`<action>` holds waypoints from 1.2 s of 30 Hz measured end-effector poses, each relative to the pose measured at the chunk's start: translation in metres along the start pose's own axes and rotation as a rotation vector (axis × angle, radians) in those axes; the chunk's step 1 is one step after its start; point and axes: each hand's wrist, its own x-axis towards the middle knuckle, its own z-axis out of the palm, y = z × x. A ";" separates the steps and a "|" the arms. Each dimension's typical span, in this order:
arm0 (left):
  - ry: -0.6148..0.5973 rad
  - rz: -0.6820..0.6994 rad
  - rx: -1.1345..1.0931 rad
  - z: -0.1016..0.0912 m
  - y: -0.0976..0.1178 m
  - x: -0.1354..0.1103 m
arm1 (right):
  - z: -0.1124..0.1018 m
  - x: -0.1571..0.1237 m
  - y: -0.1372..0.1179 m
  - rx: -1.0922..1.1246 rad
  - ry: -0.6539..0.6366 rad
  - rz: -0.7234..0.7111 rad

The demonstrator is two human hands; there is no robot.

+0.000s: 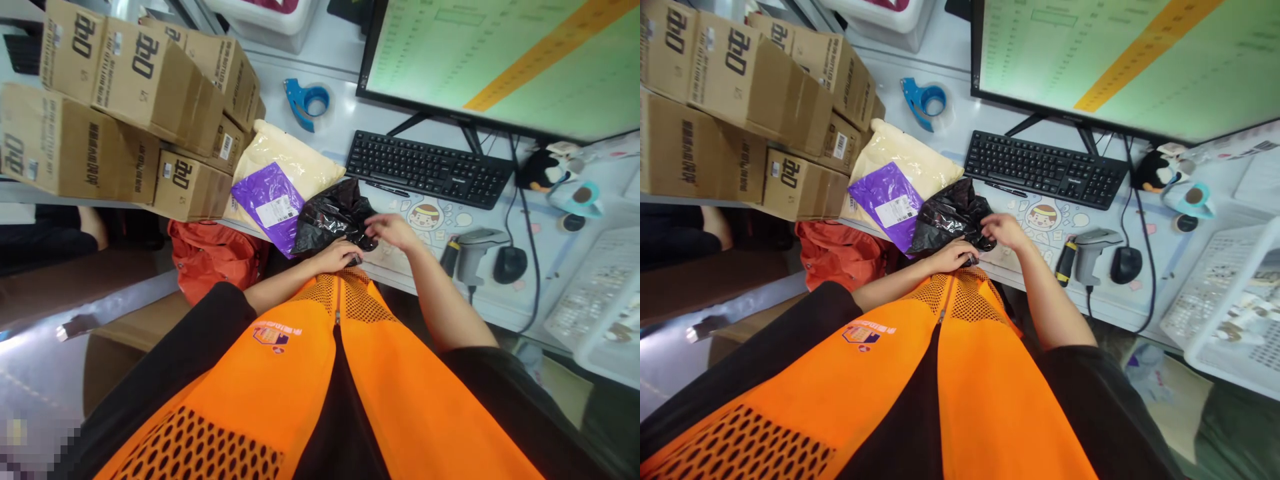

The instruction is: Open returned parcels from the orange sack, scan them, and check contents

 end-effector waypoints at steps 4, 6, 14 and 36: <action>0.011 0.041 -0.001 -0.001 0.001 -0.001 | -0.010 0.054 -0.032 -0.128 0.367 -0.149; 0.002 0.050 0.005 -0.002 0.001 -0.001 | -0.001 0.077 -0.046 -0.200 0.303 -0.171; 0.038 0.070 -0.031 -0.001 -0.012 0.003 | 0.032 0.029 -0.015 -0.447 -0.034 -0.648; 0.069 0.099 0.213 -0.051 0.029 -0.002 | 0.044 0.004 0.060 -0.648 -0.194 -0.463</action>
